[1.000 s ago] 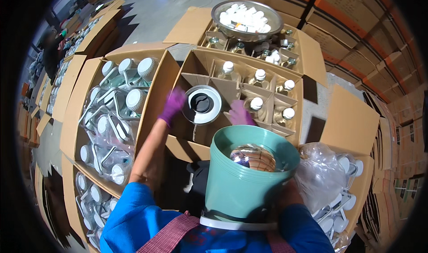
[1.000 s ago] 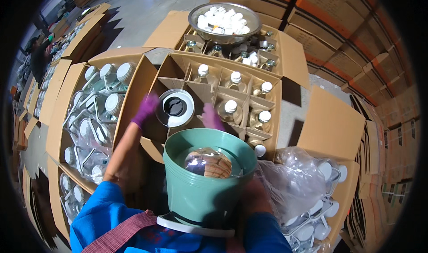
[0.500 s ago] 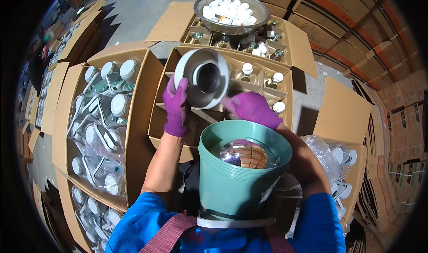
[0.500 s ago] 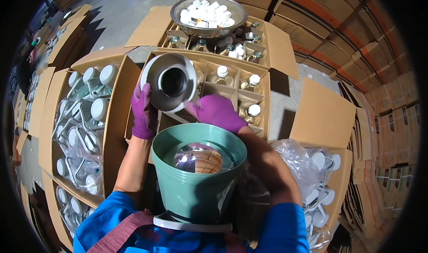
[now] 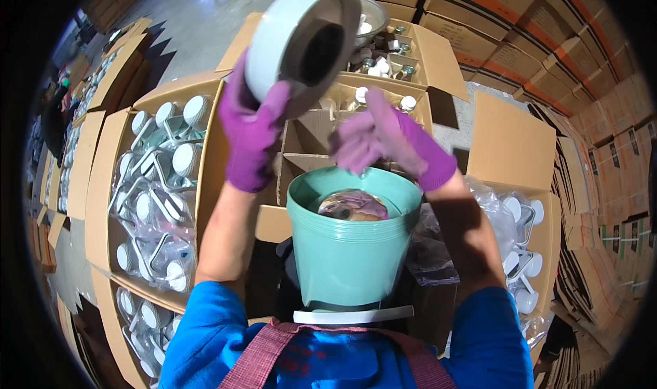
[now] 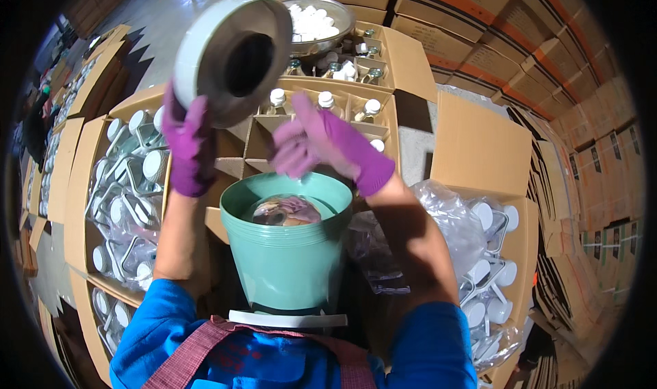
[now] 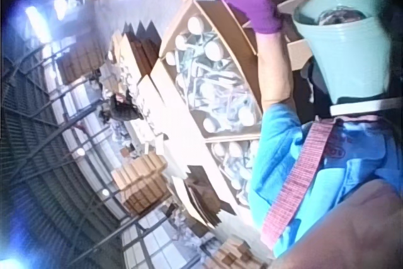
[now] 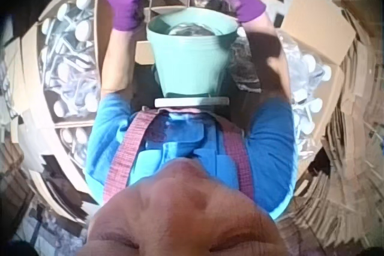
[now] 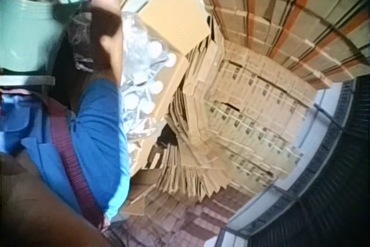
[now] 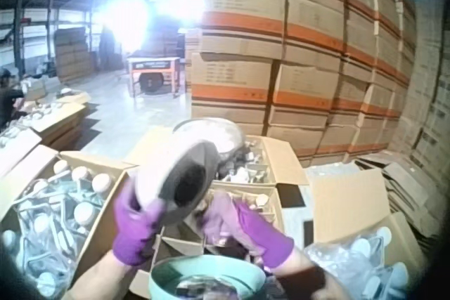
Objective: The person repeatedly picks up plastic cups and lids from a divided cardboard box, places the lids on the cups, and returns the assembled units to the box. The person handles multiple cups of different colors, including pink, green, and purple, while wearing purple gloves.
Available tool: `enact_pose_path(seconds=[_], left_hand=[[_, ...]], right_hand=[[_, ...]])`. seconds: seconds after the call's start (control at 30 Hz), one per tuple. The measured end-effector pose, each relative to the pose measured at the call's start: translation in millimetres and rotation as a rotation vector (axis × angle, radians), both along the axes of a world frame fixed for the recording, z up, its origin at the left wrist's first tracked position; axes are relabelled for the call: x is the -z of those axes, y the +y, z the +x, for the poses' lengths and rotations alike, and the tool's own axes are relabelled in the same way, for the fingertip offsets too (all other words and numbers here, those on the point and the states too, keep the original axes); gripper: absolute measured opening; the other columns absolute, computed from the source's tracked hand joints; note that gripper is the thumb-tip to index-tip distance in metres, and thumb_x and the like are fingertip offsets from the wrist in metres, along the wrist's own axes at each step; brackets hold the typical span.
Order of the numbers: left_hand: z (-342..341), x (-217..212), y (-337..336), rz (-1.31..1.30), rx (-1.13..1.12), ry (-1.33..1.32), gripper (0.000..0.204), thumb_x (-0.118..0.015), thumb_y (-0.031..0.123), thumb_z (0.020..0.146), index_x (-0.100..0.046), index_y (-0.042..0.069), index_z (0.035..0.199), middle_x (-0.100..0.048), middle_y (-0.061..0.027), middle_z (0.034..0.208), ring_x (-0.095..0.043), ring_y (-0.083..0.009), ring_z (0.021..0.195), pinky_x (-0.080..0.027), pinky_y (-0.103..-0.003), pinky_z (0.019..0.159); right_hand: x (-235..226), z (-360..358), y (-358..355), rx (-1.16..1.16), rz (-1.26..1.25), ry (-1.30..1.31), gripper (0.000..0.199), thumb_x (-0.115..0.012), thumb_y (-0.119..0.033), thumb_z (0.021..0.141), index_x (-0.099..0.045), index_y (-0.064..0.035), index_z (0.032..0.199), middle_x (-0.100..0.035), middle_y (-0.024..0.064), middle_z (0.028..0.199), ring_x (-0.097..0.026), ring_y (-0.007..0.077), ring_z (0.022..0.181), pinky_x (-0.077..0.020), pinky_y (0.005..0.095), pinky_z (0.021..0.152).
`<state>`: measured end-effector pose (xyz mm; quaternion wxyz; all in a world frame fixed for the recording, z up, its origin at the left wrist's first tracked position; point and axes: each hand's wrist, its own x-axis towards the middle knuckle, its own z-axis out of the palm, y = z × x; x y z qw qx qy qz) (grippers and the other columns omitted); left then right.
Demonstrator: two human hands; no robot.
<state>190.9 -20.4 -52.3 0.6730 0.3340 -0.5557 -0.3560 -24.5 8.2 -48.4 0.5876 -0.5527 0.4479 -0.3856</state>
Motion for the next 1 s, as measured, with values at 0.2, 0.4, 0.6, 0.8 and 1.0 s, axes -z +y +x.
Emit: enact_pose_path(seconds=[0.2,0.4,0.6,0.8,1.0], left_hand=[[32.8,2.3,33.1,-0.085,0.839,-0.477,0.067,-0.084,0.033,0.067,-0.066,0.001,0.123,-0.065,-0.0160,0.127,-0.065,-0.0330,0.113,-0.051,-0.040,0.096],[13.7,-12.0,30.7,-0.448,0.800,-0.665,0.057,-0.077,0.043,0.076,-0.072,0.002,0.114,-0.069,-0.0174,0.121,-0.067,-0.0370,0.108,-0.049,-0.050,0.098],[12.3,-10.7,63.3,-0.366,0.492,-0.783,0.073,-0.087,0.052,0.060,-0.067,0.007,0.113,-0.068,-0.0114,0.120,-0.065,-0.0350,0.107,-0.049,-0.045,0.093],[13.9,-1.2,79.0,-0.339,0.436,-0.746,0.064,-0.087,0.045,0.064,-0.069,0.006,0.111,-0.069,-0.0106,0.117,-0.064,-0.0321,0.106,-0.047,-0.044,0.093],[12.7,16.2,83.5,-0.305,0.302,-0.411,0.045,-0.065,0.046,0.092,-0.068,0.002,0.103,-0.069,-0.0144,0.105,-0.063,-0.0303,0.102,-0.048,-0.043,0.093]], right_hand=[[74.0,-18.7,48.8,0.150,-0.304,-0.401,0.062,-0.034,-0.044,0.104,-0.062,0.0094,0.115,-0.065,0.0229,0.121,-0.064,0.0286,0.109,-0.0506,0.0369,0.096],[57.6,-6.1,72.5,0.154,-0.099,-0.478,0.082,-0.037,-0.066,0.097,-0.051,0.0059,0.133,-0.053,0.0219,0.139,-0.051,0.0327,0.130,-0.0367,0.0432,0.113],[30.3,-27.0,100.3,0.163,-0.854,0.410,0.092,-0.070,-0.067,0.075,-0.052,0.0005,0.135,-0.055,0.0196,0.130,-0.052,0.0396,0.122,-0.0366,0.0541,0.109],[42.7,-12.0,114.0,0.287,-0.933,0.394,0.086,-0.071,-0.063,0.078,-0.053,0.0017,0.133,-0.057,0.0183,0.129,-0.052,0.0381,0.123,-0.0364,0.0540,0.109],[15.0,12.7,112.3,0.199,-1.068,0.548,0.080,-0.072,-0.056,0.080,-0.052,-0.0030,0.137,-0.053,0.0187,0.137,-0.050,0.0395,0.127,-0.0358,0.0568,0.107]])
